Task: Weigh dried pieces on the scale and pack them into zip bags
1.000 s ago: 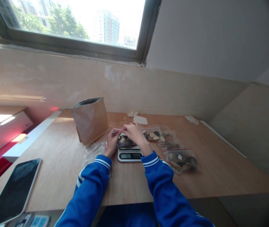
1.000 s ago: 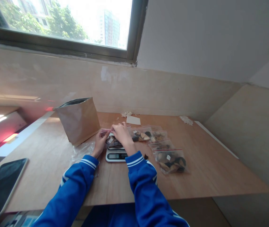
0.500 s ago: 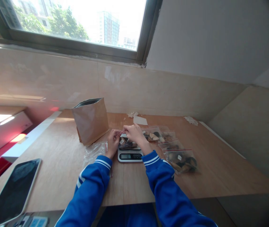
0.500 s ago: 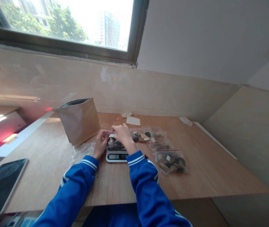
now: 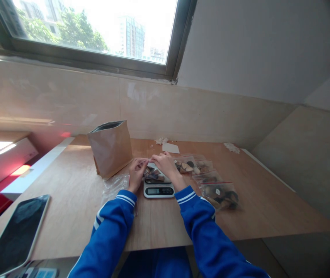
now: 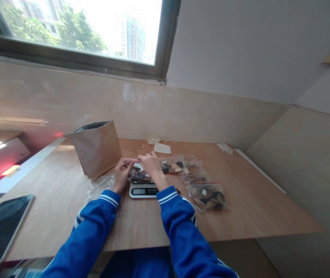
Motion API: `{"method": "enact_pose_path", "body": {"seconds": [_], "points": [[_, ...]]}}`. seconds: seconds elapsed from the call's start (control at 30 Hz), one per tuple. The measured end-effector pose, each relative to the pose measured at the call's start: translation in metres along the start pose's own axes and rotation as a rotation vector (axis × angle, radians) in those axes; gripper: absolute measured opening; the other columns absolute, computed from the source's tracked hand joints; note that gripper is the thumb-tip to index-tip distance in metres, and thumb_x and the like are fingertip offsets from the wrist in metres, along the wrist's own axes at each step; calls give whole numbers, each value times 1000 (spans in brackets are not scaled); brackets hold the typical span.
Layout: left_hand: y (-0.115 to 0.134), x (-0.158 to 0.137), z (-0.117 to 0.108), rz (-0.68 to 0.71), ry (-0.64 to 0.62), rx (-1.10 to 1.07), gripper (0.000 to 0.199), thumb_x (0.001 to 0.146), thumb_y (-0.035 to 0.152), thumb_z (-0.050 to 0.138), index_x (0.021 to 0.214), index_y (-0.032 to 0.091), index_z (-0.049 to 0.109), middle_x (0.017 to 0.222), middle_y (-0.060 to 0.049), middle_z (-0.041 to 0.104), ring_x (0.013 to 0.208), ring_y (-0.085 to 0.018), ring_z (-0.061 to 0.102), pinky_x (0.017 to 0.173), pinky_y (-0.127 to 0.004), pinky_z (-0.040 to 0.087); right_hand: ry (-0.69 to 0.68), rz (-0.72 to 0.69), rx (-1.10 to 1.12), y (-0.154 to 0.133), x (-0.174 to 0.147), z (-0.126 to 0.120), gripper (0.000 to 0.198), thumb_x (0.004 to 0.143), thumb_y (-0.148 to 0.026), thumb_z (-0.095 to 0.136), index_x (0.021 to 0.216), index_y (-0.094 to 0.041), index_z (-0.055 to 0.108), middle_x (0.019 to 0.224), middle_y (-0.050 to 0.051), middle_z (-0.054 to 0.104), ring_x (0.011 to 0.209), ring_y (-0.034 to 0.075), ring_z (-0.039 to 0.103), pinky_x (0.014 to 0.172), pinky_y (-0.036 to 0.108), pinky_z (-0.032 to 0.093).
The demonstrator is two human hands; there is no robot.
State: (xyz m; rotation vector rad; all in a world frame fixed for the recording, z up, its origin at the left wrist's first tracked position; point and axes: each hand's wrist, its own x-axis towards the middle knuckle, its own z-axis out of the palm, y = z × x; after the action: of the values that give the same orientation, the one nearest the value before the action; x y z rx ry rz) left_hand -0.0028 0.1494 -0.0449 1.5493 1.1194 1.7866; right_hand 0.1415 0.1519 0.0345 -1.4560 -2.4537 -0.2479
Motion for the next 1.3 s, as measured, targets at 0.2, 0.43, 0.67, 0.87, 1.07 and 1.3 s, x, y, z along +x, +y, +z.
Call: {"method": "enact_pose_path", "body": {"seconds": [0.2, 0.43, 0.67, 0.87, 1.07, 1.3], "points": [[0, 1, 0, -36, -1, -41, 19, 81, 39, 66, 82, 21, 71, 83, -4, 66, 77, -17, 59, 73, -27, 44, -35, 7, 47, 9, -5, -5, 25, 98, -31, 48, 92, -21, 70, 87, 6, 75, 84, 18, 67, 83, 30, 29], [-6, 1, -1, -27, 3, -15, 19, 81, 39, 66, 81, 21, 71, 81, -3, 67, 77, -17, 59, 73, -28, 45, 0, 22, 99, 13, -11, 3, 25, 98, -26, 48, 90, -23, 72, 89, 4, 76, 83, 16, 66, 84, 30, 28], [-8, 2, 0, -68, 2, -51, 21, 78, 40, 68, 78, 20, 72, 78, -3, 67, 75, -16, 59, 72, -27, 45, -17, 45, 116, 26, -17, 6, 22, 96, -21, 52, 91, -24, 73, 88, 3, 76, 80, 16, 65, 83, 31, 29], [-14, 3, 0, -144, 33, -119, 22, 77, 41, 69, 79, 19, 71, 80, -4, 68, 77, -17, 61, 72, -27, 46, 14, 55, 158, 34, -23, 6, 20, 95, -22, 54, 92, -22, 73, 91, 5, 76, 86, 18, 66, 80, 31, 32], [-13, 2, 1, -236, 31, -216, 28, 77, 46, 67, 80, 19, 71, 76, -3, 67, 70, -15, 60, 65, -23, 45, 88, 110, 326, 42, -28, 9, 23, 94, -22, 52, 85, -22, 72, 88, 4, 76, 78, 18, 67, 80, 31, 37], [-12, 4, -4, -406, 85, -335, 51, 83, 62, 51, 72, 14, 66, 61, -5, 66, 50, -14, 56, 50, -25, 41, 223, 256, 790, 64, -37, 40, 28, 89, -32, 49, 80, -20, 71, 81, 5, 74, 73, 20, 66, 64, 27, 47]]}}
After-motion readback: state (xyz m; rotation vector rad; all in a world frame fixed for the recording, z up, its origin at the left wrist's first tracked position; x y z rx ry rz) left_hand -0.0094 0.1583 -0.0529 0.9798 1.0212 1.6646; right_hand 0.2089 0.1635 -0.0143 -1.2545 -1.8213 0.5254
